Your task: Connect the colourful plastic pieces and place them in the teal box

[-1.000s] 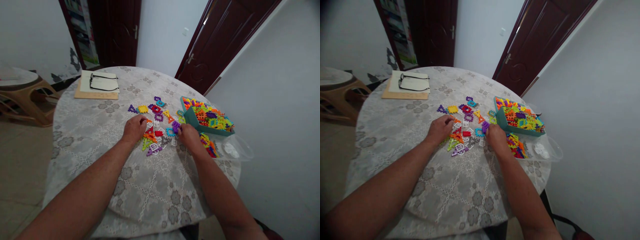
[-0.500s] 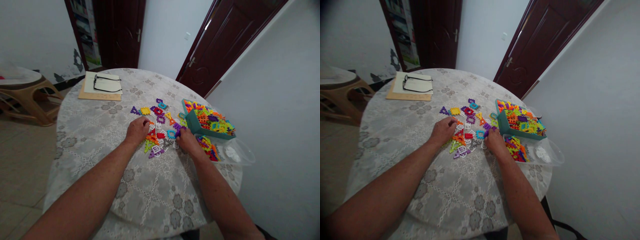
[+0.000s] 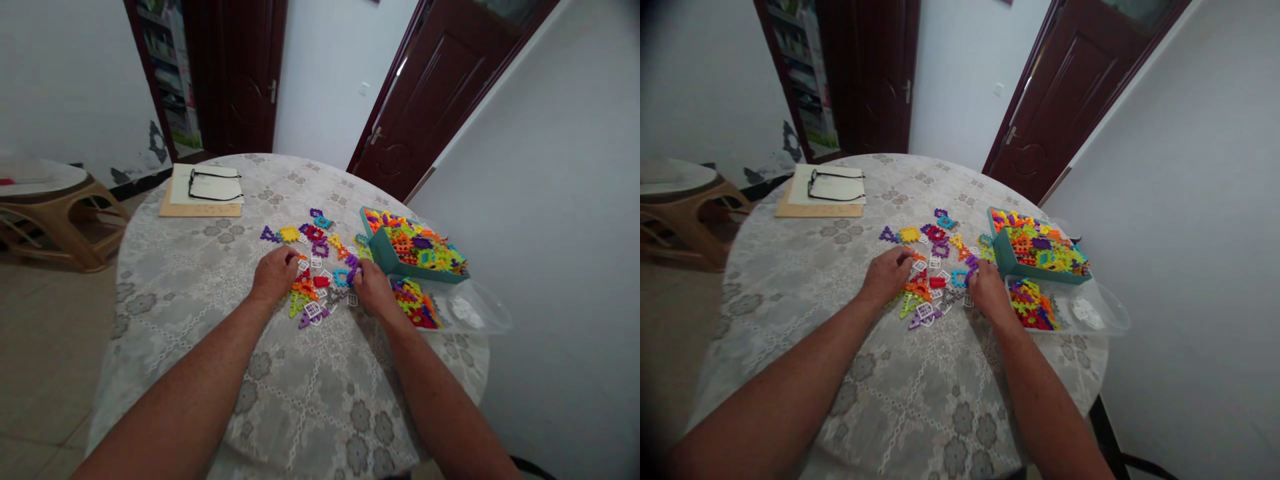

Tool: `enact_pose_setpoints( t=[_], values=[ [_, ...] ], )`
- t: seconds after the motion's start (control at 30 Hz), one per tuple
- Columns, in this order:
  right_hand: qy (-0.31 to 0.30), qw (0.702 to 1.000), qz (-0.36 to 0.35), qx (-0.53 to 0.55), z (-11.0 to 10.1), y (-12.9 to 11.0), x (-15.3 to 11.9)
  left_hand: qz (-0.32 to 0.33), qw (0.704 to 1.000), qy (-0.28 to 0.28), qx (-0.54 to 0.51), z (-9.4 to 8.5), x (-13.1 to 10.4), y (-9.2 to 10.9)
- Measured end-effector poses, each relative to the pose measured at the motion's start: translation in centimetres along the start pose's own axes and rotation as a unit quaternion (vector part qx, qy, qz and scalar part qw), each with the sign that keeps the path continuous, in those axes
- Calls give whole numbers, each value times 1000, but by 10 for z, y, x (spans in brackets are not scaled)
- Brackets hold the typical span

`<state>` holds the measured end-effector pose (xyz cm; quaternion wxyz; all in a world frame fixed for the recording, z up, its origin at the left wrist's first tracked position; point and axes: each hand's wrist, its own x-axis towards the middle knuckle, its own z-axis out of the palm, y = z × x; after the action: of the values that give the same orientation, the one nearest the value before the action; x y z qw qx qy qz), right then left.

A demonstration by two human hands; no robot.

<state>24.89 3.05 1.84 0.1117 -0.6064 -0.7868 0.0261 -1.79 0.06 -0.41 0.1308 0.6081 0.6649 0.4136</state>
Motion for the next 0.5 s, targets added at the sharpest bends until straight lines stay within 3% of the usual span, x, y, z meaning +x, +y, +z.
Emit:
enact_pose_setpoints(
  t=[0.1,0.27,0.5],
  values=[
    [4,999,-40,23,1,-8,-1,1,1000,0,-2,-1,0,1],
    [-50,995,-81,34,-2,-24,-7,-2,1000,-4,-3,-1,-1,2],
    [-35,996,-73,48,-6,-26,-4,-6,1000,-5,-13,-1,-1,2]
  ],
)
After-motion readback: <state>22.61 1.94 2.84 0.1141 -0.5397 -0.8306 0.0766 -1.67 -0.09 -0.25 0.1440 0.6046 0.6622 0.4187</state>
